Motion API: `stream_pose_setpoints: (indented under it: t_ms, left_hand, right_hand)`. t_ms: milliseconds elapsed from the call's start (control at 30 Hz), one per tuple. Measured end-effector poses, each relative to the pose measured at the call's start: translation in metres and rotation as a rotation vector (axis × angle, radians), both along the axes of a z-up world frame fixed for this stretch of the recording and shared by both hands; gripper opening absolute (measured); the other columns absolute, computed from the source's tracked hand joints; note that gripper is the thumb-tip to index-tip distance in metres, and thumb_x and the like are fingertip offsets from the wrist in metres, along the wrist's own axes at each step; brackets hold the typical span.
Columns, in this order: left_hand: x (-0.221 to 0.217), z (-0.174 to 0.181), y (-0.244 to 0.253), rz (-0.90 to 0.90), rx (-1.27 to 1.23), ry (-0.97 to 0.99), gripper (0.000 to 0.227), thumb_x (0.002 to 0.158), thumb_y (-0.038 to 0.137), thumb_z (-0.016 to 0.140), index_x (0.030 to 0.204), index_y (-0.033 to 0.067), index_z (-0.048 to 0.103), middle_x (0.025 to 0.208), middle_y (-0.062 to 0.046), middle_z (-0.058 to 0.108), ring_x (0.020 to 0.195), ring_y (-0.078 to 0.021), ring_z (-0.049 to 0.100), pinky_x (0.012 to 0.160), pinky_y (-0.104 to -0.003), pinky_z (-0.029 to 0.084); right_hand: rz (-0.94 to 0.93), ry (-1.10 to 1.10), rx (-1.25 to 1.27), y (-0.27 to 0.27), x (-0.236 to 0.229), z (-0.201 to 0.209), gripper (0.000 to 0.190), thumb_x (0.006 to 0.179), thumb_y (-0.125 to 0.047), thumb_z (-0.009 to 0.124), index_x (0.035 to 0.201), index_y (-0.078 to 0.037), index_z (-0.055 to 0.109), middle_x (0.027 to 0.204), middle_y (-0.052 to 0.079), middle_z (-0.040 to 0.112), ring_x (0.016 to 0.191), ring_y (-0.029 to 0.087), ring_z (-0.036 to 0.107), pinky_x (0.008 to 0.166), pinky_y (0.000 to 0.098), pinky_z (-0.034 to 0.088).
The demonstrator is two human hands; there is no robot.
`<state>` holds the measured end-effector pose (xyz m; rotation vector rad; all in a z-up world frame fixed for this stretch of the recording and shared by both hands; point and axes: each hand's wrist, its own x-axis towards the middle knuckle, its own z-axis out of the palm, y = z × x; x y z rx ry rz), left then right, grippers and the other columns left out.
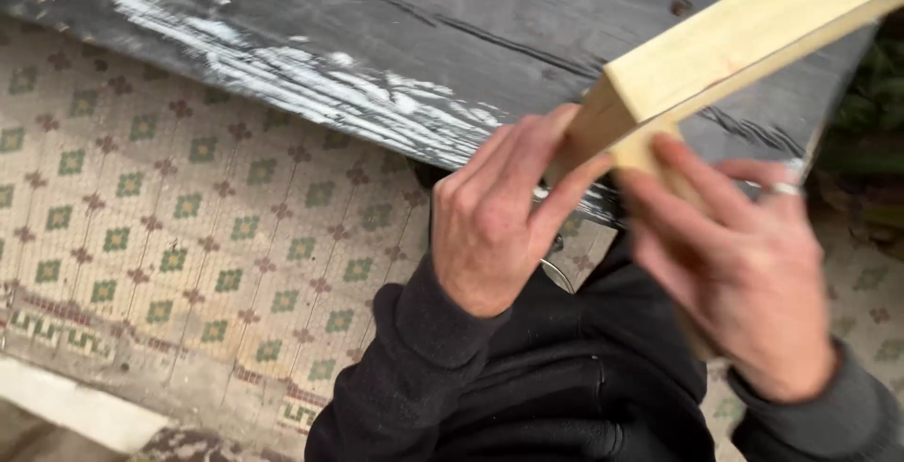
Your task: Sanding the surfaces and edges of a wooden picture frame using a sanding block.
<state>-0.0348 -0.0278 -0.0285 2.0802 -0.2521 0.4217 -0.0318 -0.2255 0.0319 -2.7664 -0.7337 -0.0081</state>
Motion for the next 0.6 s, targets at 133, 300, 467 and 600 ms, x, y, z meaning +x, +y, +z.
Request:
stream_pose_setpoints:
  t_ms: [133, 300, 467, 600]
  left_hand:
    - [0.012, 0.011, -0.002, 0.032, 0.034, -0.021, 0.035, 0.109, 0.025, 0.069, 0.133, 0.0021, 0.058, 0.114, -0.011, 0.073, 0.100, -0.0248, 0.076, 0.084, -0.035, 0.065]
    - [0.014, 0.010, 0.005, -0.021, -0.025, 0.009, 0.038, 0.104, 0.018, 0.075, 0.134, 0.0027, 0.058, 0.117, -0.013, 0.073, 0.105, -0.0243, 0.075, 0.088, -0.035, 0.063]
    - [0.034, 0.025, 0.014, 0.041, -0.272, 0.282, 0.032, 0.101, 0.008, 0.071, 0.132, 0.0026, 0.062, 0.102, -0.006, 0.073, 0.092, -0.0163, 0.076, 0.084, -0.031, 0.062]
    - [0.035, 0.022, 0.017, 0.055, -0.301, 0.332, 0.034, 0.103, 0.007, 0.067, 0.136, 0.0023, 0.059, 0.100, -0.005, 0.069, 0.090, -0.0139, 0.072, 0.085, -0.028, 0.061]
  right_hand:
    - [0.023, 0.041, 0.054, -0.011, -0.003, 0.000, 0.051, 0.074, -0.016, 0.081, 0.125, -0.012, 0.073, 0.137, 0.007, 0.067, 0.103, 0.034, 0.062, 0.087, 0.0430, 0.052]
    - [-0.010, -0.031, 0.108, -0.004, -0.002, -0.010, 0.054, 0.076, -0.012, 0.081, 0.128, -0.014, 0.070, 0.137, 0.010, 0.066, 0.101, 0.034, 0.065, 0.095, 0.0463, 0.051]
    - [0.007, -0.028, 0.180, -0.034, 0.004, -0.017, 0.058, 0.072, -0.009, 0.082, 0.128, -0.014, 0.068, 0.135, 0.010, 0.067, 0.103, 0.035, 0.064, 0.093, 0.0444, 0.052]
    - [-0.457, 0.290, 0.461, -0.126, -0.004, -0.057, 0.052, 0.083, 0.002, 0.064, 0.134, -0.004, 0.060, 0.148, 0.016, 0.053, 0.119, 0.030, 0.062, 0.098, 0.0363, 0.056]
